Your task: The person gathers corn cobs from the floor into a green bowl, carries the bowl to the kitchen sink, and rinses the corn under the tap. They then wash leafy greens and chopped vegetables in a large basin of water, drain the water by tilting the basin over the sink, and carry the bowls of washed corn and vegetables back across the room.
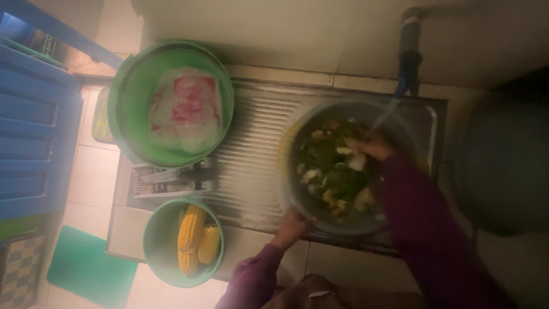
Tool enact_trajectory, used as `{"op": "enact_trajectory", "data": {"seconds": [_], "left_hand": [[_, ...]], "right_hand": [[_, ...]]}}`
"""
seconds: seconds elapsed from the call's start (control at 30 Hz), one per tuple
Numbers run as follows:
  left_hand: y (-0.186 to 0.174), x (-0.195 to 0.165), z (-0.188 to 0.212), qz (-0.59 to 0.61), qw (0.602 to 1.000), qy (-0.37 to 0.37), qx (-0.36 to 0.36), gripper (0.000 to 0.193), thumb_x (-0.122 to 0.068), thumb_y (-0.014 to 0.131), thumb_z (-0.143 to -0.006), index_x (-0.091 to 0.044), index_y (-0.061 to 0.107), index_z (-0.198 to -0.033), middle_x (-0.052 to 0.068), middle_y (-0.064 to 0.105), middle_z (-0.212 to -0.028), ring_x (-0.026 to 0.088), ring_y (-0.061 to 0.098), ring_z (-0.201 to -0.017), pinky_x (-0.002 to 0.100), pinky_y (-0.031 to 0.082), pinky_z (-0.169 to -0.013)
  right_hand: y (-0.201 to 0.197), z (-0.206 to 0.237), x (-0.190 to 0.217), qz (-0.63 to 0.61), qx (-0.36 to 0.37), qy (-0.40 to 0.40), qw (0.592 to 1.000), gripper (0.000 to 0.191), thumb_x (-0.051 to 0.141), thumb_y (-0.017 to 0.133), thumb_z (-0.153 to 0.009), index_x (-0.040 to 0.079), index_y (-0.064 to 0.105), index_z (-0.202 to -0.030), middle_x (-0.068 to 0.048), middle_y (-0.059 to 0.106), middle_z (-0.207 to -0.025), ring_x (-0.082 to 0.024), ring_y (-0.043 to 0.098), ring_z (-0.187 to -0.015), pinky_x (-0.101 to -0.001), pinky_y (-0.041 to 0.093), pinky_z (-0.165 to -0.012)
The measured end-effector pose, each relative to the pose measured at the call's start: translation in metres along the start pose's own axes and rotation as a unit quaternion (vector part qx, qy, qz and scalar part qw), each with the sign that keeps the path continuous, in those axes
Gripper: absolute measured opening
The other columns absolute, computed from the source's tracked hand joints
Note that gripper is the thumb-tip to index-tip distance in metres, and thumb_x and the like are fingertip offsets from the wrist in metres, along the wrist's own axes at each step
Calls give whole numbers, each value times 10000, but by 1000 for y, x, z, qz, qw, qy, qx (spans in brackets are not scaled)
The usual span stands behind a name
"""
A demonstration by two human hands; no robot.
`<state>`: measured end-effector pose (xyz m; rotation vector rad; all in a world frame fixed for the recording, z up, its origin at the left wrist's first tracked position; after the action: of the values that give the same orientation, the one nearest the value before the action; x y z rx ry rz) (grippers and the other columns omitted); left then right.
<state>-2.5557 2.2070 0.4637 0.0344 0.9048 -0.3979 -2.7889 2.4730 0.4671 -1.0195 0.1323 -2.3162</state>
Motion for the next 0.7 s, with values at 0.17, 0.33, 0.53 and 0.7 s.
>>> {"op": "enact_trajectory", "data": {"seconds": [0.17,0.33,0.53,0.7], "left_hand": [[3,-4,-3,-14,999,16,-38,306,-250,753,-879,48,759,-948,143,755,-779,209,724,-702,392,563,-666],[2,2,-4,58,998,-23,-11,287,-276,738,-855,-11,739,-965,95,739,-782,219,708,-697,415,566,-657],[-6,9,-5,-57,995,-82,21,398,-418,732,-881,-32,805,-821,121,760,-770,237,727,-716,401,559,-710],[-1,15,-17,-104,992,-58,32,434,-438,716,-892,-17,780,-810,153,740,-738,246,712,-681,417,546,-688]], "right_hand": [[47,12,-57,-176,39,65,981,567,422,611,-987,117,608,-1466,-137,626,-1441,-321,580,-1288,-448,456,-1043],[84,30,-40,-342,134,-6,930,530,349,624,-933,159,604,-1428,-19,627,-1421,-174,588,-1294,-350,495,-1033],[19,82,-12,-251,7,61,966,600,431,631,-978,155,534,-1502,-92,575,-1441,-254,570,-1256,-445,498,-953],[46,111,-55,-408,-20,67,910,652,479,593,-979,142,536,-1533,-114,592,-1443,-284,590,-1227,-455,530,-928]]}}
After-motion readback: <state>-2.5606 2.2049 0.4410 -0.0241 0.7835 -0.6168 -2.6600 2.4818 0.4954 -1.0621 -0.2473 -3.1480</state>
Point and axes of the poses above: each hand's wrist, its own z-axis away from the middle knuckle, its own y-axis out of the palm, x = y × z, the point moved 7 cm from there along -z, towards the middle knuckle
